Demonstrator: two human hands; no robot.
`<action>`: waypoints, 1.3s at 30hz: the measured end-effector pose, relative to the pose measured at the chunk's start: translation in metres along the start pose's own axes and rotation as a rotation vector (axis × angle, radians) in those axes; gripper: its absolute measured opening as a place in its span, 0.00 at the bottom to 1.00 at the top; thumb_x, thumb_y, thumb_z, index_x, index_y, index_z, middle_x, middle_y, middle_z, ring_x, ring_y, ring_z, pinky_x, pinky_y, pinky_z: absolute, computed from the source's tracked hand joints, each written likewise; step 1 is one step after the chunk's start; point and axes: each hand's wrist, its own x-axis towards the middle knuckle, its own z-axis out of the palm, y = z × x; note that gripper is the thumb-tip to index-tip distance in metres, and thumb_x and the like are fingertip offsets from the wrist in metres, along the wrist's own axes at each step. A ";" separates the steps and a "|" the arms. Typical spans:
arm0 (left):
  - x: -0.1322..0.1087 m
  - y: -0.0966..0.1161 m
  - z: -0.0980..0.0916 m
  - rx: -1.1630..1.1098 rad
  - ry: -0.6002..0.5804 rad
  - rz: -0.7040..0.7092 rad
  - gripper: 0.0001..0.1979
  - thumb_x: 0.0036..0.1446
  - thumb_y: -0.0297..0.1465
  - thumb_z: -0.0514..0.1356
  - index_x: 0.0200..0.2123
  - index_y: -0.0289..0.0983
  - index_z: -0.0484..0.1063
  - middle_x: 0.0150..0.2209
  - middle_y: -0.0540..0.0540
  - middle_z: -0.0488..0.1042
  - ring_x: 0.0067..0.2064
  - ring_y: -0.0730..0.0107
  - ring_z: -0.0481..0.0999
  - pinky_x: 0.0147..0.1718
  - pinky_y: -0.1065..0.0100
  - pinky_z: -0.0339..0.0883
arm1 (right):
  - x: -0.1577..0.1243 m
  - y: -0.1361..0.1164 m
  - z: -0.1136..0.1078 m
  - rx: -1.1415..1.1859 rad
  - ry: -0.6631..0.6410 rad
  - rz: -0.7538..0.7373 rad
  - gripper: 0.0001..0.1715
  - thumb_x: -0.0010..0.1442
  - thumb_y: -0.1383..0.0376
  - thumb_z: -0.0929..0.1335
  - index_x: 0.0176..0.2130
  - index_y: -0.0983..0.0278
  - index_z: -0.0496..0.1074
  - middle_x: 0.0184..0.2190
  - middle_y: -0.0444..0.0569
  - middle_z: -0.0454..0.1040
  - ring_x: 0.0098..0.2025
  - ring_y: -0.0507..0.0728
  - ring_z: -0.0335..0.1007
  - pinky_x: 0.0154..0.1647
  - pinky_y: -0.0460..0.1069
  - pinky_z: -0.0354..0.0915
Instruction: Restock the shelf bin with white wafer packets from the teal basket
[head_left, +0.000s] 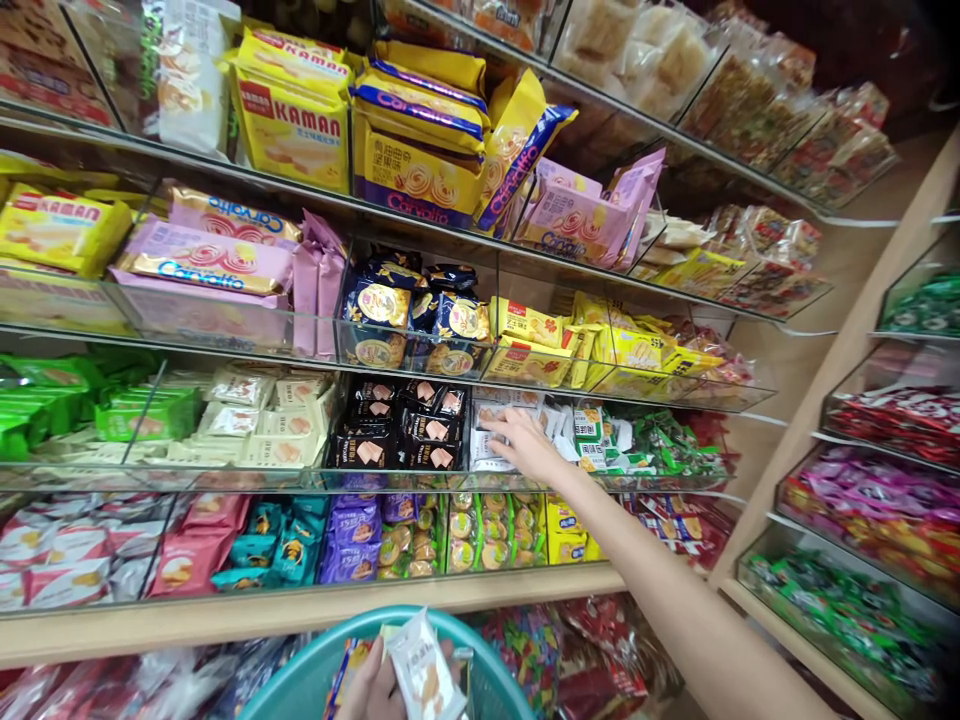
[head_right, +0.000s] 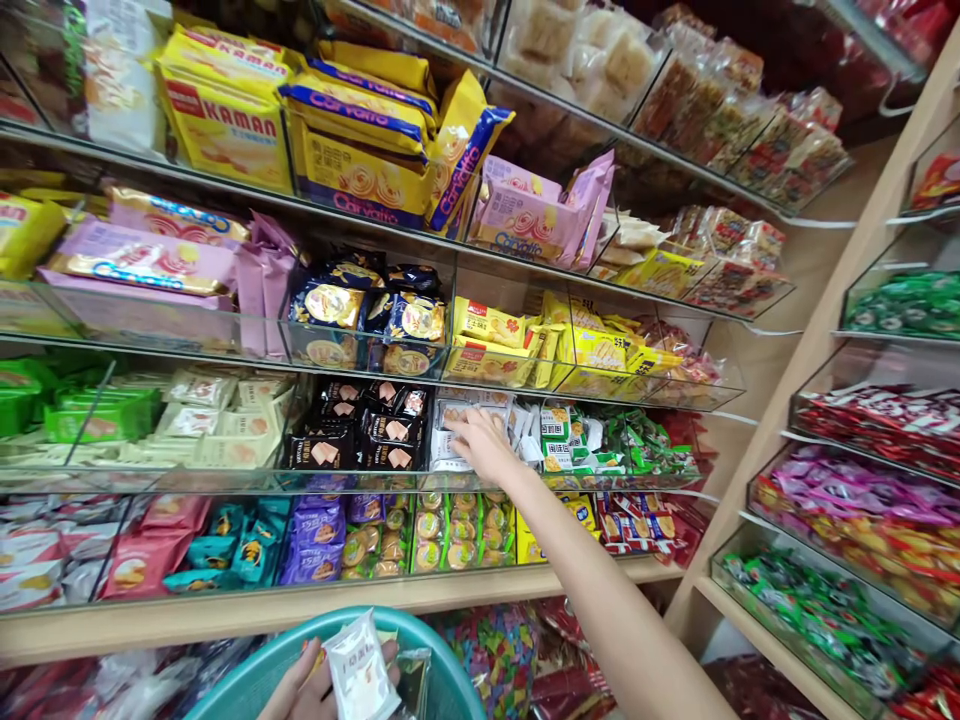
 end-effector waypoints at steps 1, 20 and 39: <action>-0.001 0.001 0.002 0.001 0.001 0.002 0.32 0.61 0.28 0.53 0.66 0.38 0.44 0.58 0.33 0.67 0.57 0.51 0.69 0.57 0.50 0.58 | 0.000 0.000 0.000 -0.002 -0.001 0.000 0.19 0.61 0.65 0.64 0.52 0.60 0.69 0.47 0.55 0.68 0.51 0.64 0.60 0.50 0.60 0.58; -0.006 -0.003 0.027 -0.080 -0.129 -0.060 0.30 0.61 0.31 0.51 0.65 0.42 0.49 0.58 0.38 0.69 0.57 0.52 0.69 0.59 0.50 0.54 | -0.010 0.004 -0.003 0.031 -0.016 -0.035 0.12 0.60 0.68 0.65 0.46 0.61 0.67 0.46 0.51 0.72 0.50 0.62 0.61 0.51 0.59 0.57; -0.002 -0.009 0.006 0.016 0.035 -0.064 0.25 0.61 0.31 0.54 0.61 0.35 0.59 0.50 0.34 0.76 0.54 0.50 0.72 0.56 0.48 0.58 | -0.031 0.006 -0.036 -0.023 0.225 -0.162 0.11 0.62 0.64 0.64 0.46 0.61 0.70 0.42 0.51 0.73 0.47 0.61 0.63 0.46 0.55 0.57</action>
